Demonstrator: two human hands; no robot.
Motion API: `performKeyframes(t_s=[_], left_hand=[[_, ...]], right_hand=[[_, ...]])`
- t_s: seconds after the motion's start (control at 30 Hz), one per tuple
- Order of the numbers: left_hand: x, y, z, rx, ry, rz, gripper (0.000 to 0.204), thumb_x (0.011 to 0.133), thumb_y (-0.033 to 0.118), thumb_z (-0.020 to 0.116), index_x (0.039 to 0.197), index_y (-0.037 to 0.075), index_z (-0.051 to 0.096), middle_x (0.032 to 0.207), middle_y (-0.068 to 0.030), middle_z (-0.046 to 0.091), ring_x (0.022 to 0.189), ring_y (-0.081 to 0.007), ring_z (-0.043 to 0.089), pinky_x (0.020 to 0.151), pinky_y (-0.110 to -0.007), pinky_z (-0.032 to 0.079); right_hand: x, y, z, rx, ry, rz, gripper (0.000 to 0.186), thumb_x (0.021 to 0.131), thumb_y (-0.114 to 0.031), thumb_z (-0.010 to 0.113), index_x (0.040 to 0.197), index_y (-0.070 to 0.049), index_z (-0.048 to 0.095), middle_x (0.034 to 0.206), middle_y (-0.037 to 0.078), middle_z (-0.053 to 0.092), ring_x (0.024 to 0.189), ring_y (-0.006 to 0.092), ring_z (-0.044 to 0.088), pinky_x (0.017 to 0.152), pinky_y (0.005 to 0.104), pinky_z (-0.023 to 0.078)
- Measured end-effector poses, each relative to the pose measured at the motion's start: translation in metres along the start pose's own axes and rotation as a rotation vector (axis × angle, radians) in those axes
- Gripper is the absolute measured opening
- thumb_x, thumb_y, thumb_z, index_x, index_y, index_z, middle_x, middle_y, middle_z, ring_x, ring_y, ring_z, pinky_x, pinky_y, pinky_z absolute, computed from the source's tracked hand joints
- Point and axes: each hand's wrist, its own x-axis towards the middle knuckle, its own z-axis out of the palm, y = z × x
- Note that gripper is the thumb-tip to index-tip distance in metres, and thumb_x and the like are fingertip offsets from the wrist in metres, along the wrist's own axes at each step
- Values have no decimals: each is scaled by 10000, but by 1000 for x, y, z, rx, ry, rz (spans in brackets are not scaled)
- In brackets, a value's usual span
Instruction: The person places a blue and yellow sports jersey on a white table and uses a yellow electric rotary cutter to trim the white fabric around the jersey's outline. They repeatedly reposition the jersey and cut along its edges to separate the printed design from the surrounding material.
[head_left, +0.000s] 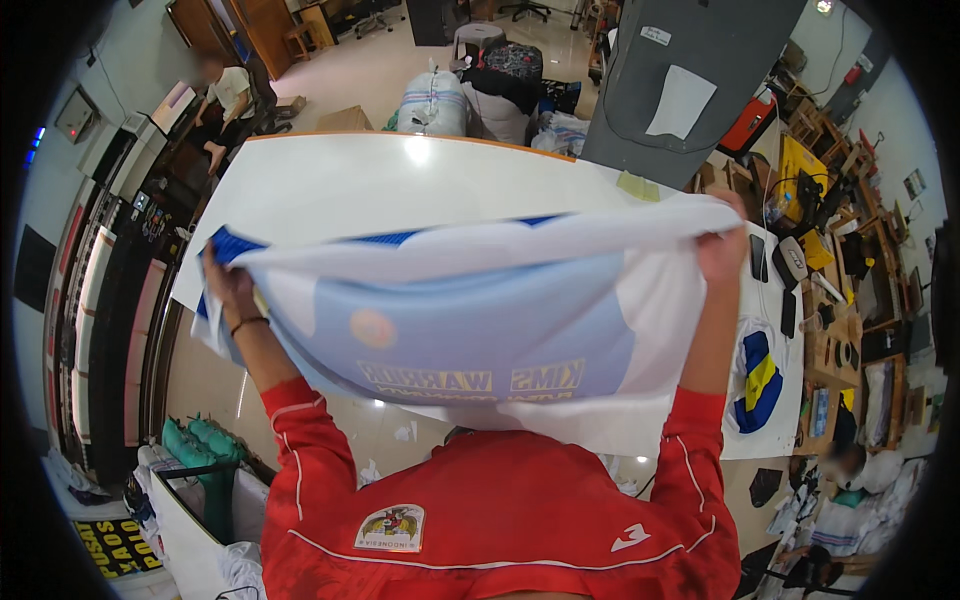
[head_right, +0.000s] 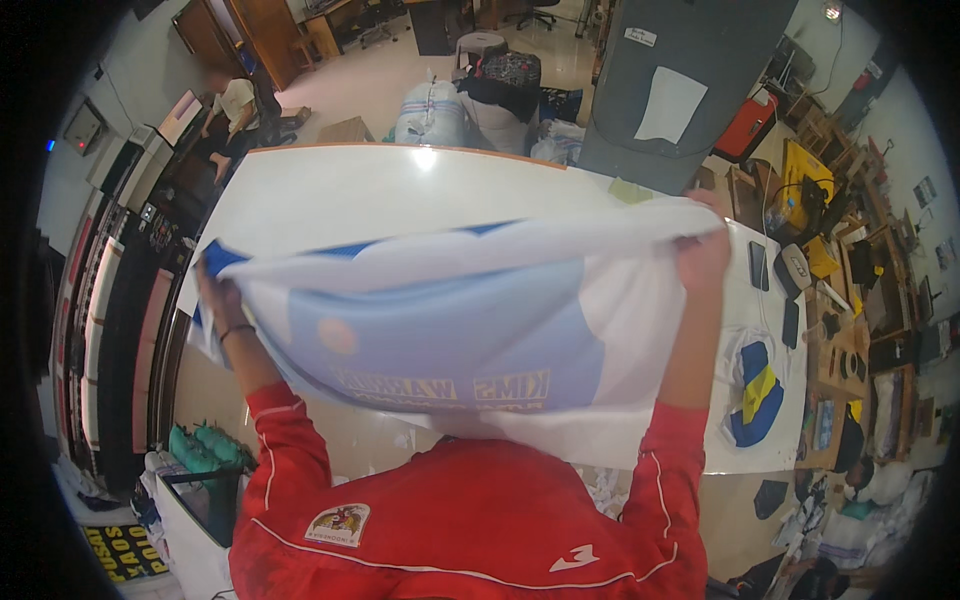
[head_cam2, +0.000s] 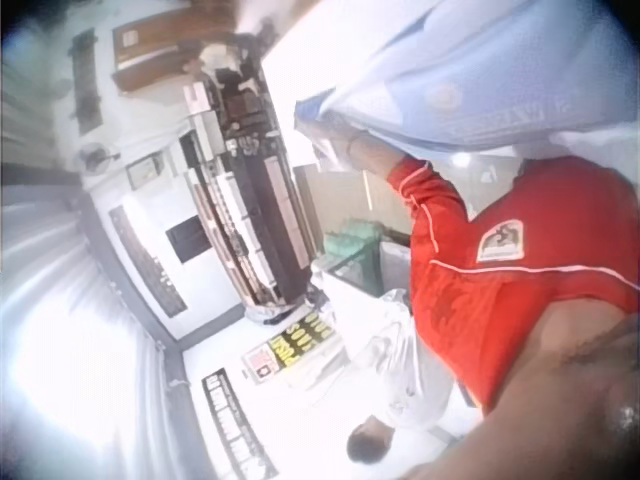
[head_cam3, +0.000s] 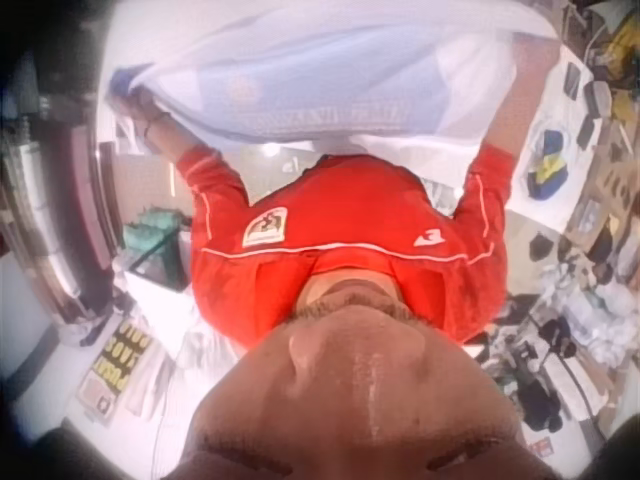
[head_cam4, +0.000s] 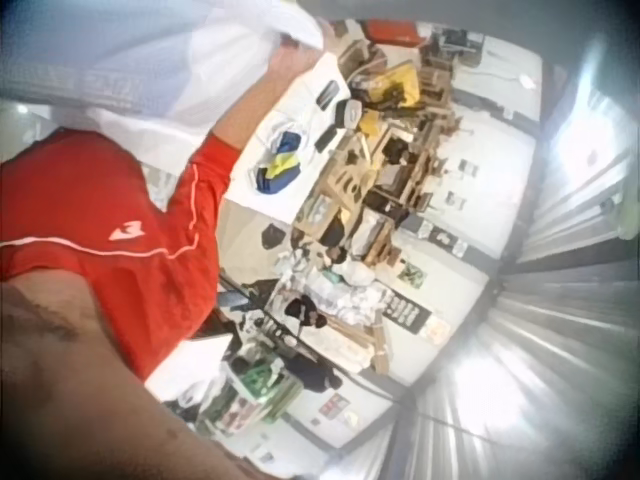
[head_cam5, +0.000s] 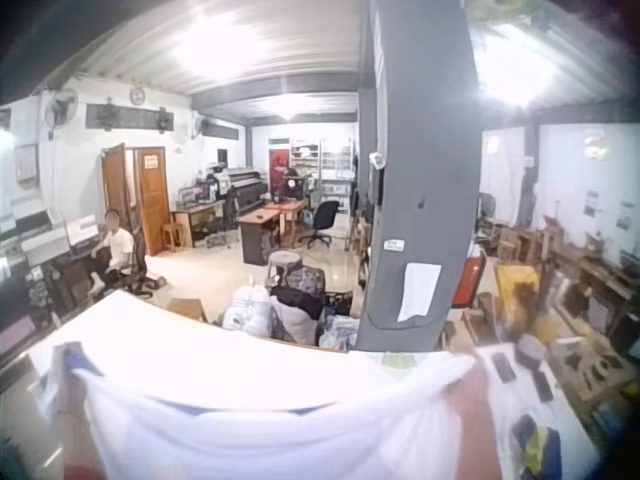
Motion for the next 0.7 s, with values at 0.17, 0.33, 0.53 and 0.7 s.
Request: performKeyframes(t_s=[0.17, 0.33, 0.53, 0.7], left_hand=[[42, -57, 48, 224, 28, -465, 488, 989, 238, 703, 1402, 43, 532, 1249, -202, 584, 1042, -334, 588, 899, -528, 568], [115, 21, 150, 86, -360, -62, 282, 1056, 245, 594, 1250, 42, 629, 1114, -134, 699, 911, -217, 668, 724, -297, 582], [80, 163, 188, -308, -653, 248, 454, 1058, 210, 558, 1334, -150, 530, 1364, -310, 613, 1283, -416, 615, 1008, -443, 580], [13, 127, 29, 802, -5, 1151, 564, 1014, 180, 638, 1470, -83, 437, 1364, -326, 607, 1280, -368, 616, 1100, -503, 522]], right_hand=[[40, 23, 65, -412, -57, 414, 346, 1009, -221, 427, 1222, -112, 676, 1181, 99, 657, 1083, 278, 652, 917, 480, 578], [118, -33, 121, -297, -177, 77, 419, 998, -160, 402, 1351, -90, 619, 1368, 60, 642, 1296, 234, 566, 1126, 485, 447], [117, -124, 128, 27, -490, -412, 470, 1010, -201, 493, 1422, 23, 520, 1514, 188, 496, 1416, 412, 457, 1186, 636, 383], [56, -91, 20, -396, 72, -349, 293, 968, -39, 502, 1227, -3, 635, 1256, 155, 634, 1166, 295, 618, 1057, 420, 481]])
